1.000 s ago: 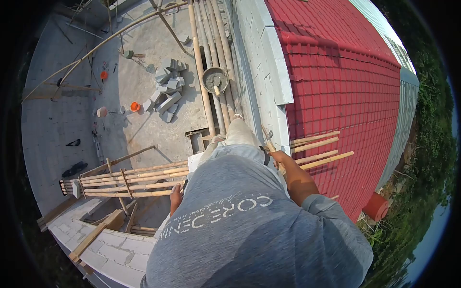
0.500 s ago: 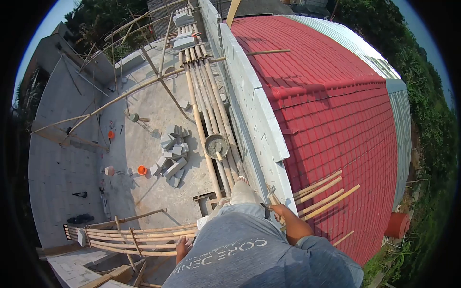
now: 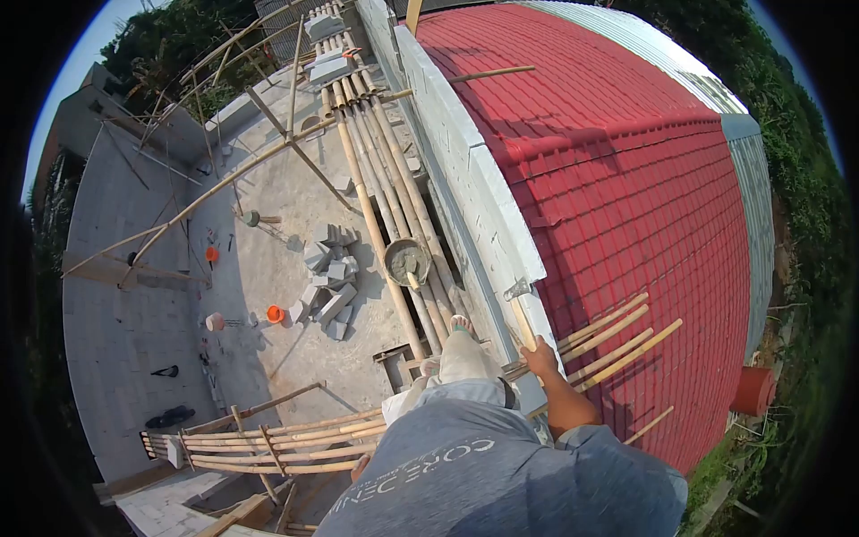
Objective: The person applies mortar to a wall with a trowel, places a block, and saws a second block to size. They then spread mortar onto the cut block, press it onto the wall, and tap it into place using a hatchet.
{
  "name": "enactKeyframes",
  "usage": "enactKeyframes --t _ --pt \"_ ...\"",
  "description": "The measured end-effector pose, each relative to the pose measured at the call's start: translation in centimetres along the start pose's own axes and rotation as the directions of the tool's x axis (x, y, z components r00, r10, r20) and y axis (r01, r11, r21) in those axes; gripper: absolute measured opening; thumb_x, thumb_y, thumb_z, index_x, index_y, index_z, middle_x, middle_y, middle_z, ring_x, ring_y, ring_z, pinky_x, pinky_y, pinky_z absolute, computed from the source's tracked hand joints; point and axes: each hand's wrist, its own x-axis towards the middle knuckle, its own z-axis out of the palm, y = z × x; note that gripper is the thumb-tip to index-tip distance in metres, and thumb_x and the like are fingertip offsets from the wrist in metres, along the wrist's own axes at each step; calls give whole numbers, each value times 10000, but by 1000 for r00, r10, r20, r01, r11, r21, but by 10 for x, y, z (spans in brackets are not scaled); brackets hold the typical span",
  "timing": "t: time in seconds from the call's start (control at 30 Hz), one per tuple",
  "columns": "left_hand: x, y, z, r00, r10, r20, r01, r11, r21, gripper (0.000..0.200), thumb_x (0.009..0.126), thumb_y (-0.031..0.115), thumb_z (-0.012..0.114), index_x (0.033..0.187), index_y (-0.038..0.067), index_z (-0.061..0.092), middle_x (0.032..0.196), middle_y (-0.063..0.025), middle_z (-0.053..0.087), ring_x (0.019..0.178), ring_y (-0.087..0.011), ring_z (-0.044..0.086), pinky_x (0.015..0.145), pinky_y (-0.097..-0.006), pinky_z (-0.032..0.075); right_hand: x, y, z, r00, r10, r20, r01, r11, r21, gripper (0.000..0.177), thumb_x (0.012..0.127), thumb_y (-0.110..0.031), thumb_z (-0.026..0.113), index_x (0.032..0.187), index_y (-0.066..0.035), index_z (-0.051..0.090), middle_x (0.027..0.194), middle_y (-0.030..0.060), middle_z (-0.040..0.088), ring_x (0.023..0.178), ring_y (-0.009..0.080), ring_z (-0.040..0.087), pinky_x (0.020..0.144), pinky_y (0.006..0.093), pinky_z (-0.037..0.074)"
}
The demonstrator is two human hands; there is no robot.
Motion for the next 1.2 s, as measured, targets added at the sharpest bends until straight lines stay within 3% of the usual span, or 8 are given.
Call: enactKeyframes --t 0.03,0.07,0.1,0.2,0.27,0.57,0.9,1.2 --pt "16 -25 -23 992 90 84 -91 996 15 570 956 360 630 1424 75 473 1282 -137 628 1045 -294 605 846 -431 517 2 -16 -10 998 25 -56 -26 999 -23 798 816 -401 754 1405 49 462 1292 281 591 1231 419 554 1054 463 431" --pt "37 -63 -55 852 441 281 -509 825 247 570 958 357 630 1426 74 471 1303 -135 619 1048 -278 608 853 -410 514 6 -36 -27 997 48 -62 -54 993 -101 690 818 -392 752 1339 1 527 1306 247 594 1220 411 561 1010 481 456" --pt "22 -36 -49 989 117 93 -129 981 145 563 953 349 640 1422 82 479 1296 -125 627 999 -271 628 842 -407 519 8 -52 -32 982 22 -185 -46 991 -125 592 817 -395 755 1256 -45 568 1246 238 630 1168 410 593 950 505 482" --pt "-28 11 -56 988 129 89 -147 962 231 559 953 332 643 1420 70 483 1285 -124 631 964 -248 648 829 -378 525 58 -62 -25 971 60 -231 -77 995 -67 563 812 -407 759 1251 -107 574 1092 228 690 1071 429 636 896 529 497" --pt "-65 76 -43 994 -57 -94 79 965 252 550 955 311 640 1415 52 487 1247 -118 636 962 -227 663 813 -354 527 89 -67 -20 958 121 -261 -135 990 -35 552 814 -413 756 1248 -123 575 1117 217 687 1076 422 636 897 529 497" --pt "-74 130 -86 979 -91 -184 137 957 255 474 975 241 600 1392 37 506 1089 -80 666 934 -171 655 732 -269 502 211 -72 -40 948 2 -318 -19 999 -49 596 845 -397 737 1368 -178 553 1262 154 633 1124 382 618 921 491 513" --pt "-88 142 -36 969 -216 -123 248 876 413 560 954 295 644 1413 19 481 1262 -142 597 1124 -256 606 920 -410 500 269 -30 -23 854 -233 -465 180 971 -157 585 802 -327 793 1330 -169 597 1197 157 619 1106 360 603 942 457 499" --pt "-66 157 -21 996 -39 -80 63 942 330 523 974 275 625 1414 28 486 1299 -147 591 1163 -258 600 946 -393 493 225 -58 -14 827 -60 -560 41 998 -47 732 779 -245 798 1436 -187 479 1279 179 568 1179 377 558 1026 467 459"
